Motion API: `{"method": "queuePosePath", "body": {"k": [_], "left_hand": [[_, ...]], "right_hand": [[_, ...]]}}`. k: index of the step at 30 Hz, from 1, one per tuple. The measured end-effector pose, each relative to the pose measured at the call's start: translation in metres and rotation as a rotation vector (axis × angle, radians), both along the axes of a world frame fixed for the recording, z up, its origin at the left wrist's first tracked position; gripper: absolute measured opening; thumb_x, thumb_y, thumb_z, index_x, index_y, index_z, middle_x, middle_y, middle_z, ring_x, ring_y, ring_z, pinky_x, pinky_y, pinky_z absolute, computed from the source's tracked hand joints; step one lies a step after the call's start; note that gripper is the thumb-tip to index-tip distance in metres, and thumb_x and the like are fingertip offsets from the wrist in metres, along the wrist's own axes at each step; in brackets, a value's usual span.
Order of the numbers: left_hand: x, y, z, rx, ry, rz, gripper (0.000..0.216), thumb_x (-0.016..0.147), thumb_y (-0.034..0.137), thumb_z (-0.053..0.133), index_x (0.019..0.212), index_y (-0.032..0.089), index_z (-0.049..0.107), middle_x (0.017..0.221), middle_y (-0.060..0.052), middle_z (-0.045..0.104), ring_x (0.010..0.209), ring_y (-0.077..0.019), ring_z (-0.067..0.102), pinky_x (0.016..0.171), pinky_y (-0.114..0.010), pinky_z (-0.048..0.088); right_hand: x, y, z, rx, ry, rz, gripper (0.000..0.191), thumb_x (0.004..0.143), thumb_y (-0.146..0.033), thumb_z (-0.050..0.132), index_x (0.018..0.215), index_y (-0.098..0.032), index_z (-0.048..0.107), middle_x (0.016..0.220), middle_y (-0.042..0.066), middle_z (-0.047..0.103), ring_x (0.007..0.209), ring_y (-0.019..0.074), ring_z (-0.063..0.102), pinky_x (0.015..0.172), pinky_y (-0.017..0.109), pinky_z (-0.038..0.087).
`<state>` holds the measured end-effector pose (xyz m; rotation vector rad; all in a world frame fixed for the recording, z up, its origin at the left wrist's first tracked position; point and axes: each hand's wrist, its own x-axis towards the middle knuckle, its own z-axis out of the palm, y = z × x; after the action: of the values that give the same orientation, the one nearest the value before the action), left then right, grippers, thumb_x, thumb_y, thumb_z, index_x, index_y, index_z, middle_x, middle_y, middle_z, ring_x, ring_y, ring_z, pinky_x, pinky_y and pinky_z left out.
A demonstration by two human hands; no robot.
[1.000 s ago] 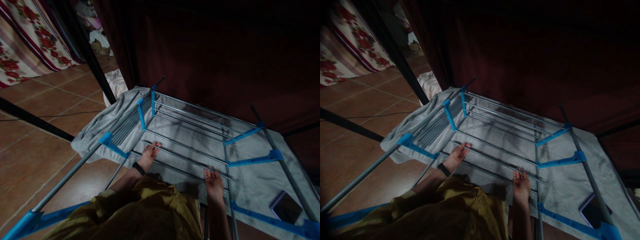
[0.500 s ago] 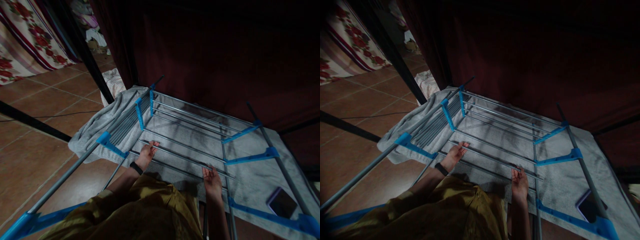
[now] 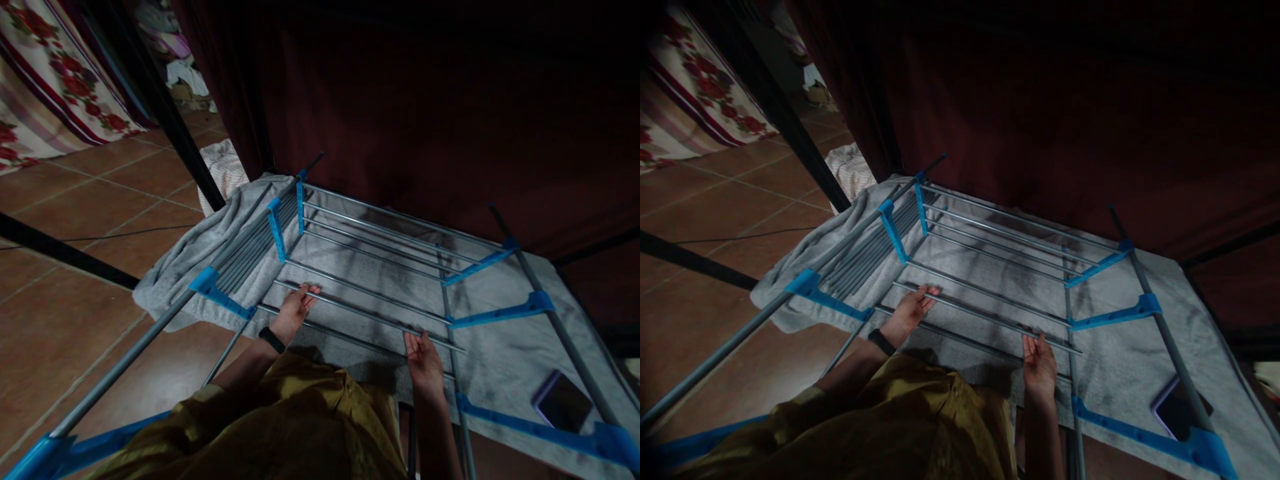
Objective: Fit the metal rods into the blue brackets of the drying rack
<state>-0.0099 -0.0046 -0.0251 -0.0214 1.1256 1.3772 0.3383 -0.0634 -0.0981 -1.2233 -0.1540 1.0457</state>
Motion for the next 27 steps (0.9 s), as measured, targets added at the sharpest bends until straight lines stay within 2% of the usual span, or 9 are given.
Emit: {"method": "queuePosePath", "body": {"k": [3,8,17,24,27], "left_hand": [[0.003,-0.002,-0.001,0.028,-0.013,-0.041,0.011,0.092,0.008,0.067,0.084,0.015,0.065,0.082,-0.007,0.078,0.075,-0.0150,0.076,0.076,-0.026,0.061],[0.010,-0.005,-0.004,0.038,-0.021,-0.112,0.011,0.086,0.007,0.072,0.083,0.016,0.067,0.085,-0.007,0.079,0.080,-0.0165,0.078,0.083,-0.027,0.061],[0.030,-0.009,-0.008,0.039,-0.047,-0.204,0.013,0.086,0.002,0.071,0.086,0.014,0.067,0.087,-0.009,0.080,0.082,-0.0194,0.079,0.087,-0.033,0.064],[0.049,-0.009,-0.009,-0.013,-0.082,-0.248,0.018,0.086,-0.006,0.068,0.086,0.013,0.067,0.081,-0.009,0.077,0.077,-0.0201,0.079,0.087,-0.037,0.066],[0.052,-0.006,-0.006,-0.028,-0.073,-0.255,0.019,0.089,-0.005,0.064,0.085,0.013,0.067,0.083,-0.010,0.078,0.077,-0.0199,0.079,0.087,-0.037,0.066]], "right_hand": [[-0.004,0.000,0.001,0.020,0.022,-0.008,0.022,0.069,-0.029,0.085,0.077,-0.025,0.065,0.084,-0.002,0.072,0.086,0.0168,0.072,0.104,0.042,0.059],[-0.008,0.001,0.000,0.054,0.054,0.000,0.025,0.063,-0.025,0.087,0.077,-0.025,0.066,0.087,-0.003,0.075,0.088,0.0169,0.074,0.101,0.040,0.061],[-0.029,0.001,-0.002,0.091,0.055,0.024,0.021,0.068,-0.027,0.086,0.077,-0.026,0.067,0.090,0.001,0.077,0.094,0.0204,0.076,0.100,0.041,0.062],[-0.043,0.000,0.013,0.063,0.099,0.061,0.022,0.066,-0.029,0.086,0.080,-0.026,0.069,0.093,0.000,0.077,0.097,0.0193,0.076,0.106,0.041,0.059],[-0.043,-0.004,0.024,0.011,0.136,0.181,0.021,0.065,-0.031,0.085,0.077,-0.025,0.068,0.090,0.004,0.078,0.094,0.0216,0.077,0.105,0.044,0.059]]}}
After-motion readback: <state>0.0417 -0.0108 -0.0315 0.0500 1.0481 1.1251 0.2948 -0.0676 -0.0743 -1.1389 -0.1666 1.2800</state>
